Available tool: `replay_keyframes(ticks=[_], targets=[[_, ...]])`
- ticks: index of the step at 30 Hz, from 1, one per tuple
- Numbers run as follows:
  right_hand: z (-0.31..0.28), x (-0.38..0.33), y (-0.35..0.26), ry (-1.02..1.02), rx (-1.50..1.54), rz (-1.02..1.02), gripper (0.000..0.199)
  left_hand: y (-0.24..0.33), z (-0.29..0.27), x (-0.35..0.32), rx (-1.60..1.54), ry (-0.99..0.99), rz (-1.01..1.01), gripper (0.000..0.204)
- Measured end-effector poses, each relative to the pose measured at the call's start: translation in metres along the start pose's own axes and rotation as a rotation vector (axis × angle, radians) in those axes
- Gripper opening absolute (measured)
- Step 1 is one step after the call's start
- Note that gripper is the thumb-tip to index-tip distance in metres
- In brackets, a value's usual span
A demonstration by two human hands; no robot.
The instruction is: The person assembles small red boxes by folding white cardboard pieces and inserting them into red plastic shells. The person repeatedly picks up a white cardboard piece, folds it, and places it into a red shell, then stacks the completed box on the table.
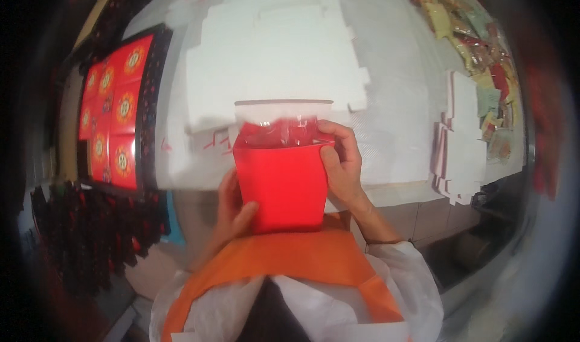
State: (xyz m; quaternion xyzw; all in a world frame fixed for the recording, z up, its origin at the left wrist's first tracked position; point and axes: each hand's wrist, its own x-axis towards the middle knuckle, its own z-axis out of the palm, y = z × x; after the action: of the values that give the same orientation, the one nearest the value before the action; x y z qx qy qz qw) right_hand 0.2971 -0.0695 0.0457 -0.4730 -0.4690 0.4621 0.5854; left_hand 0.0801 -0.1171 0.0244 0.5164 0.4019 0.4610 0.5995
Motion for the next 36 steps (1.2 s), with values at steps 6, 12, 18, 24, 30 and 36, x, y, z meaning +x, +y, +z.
replay_keyframes(ticks=[6,12,18,24,30,36], targets=[[0.01,-0.018,0.014,-0.158,-0.041,-0.099,0.02,0.002,-0.014,0.018,0.05,0.01,0.041,0.052],[0.006,-0.018,0.023,-0.112,-0.1,-0.177,0.015,0.002,-0.036,0.048,0.452,-0.082,0.21,0.01],[0.039,-0.01,0.006,0.173,0.218,0.043,0.014,0.015,0.011,0.053,-0.121,0.414,0.209,0.017],[0.025,-0.008,0.009,-0.059,0.184,-0.009,0.015,0.033,0.006,0.059,0.043,0.307,0.049,0.018],[0.028,-0.005,0.004,-0.014,0.223,0.092,0.01,0.028,0.0,0.062,0.174,0.181,0.136,0.01],[0.027,-0.006,0.009,0.013,0.227,0.114,0.012,0.023,0.002,0.063,0.205,0.246,0.136,0.011]])
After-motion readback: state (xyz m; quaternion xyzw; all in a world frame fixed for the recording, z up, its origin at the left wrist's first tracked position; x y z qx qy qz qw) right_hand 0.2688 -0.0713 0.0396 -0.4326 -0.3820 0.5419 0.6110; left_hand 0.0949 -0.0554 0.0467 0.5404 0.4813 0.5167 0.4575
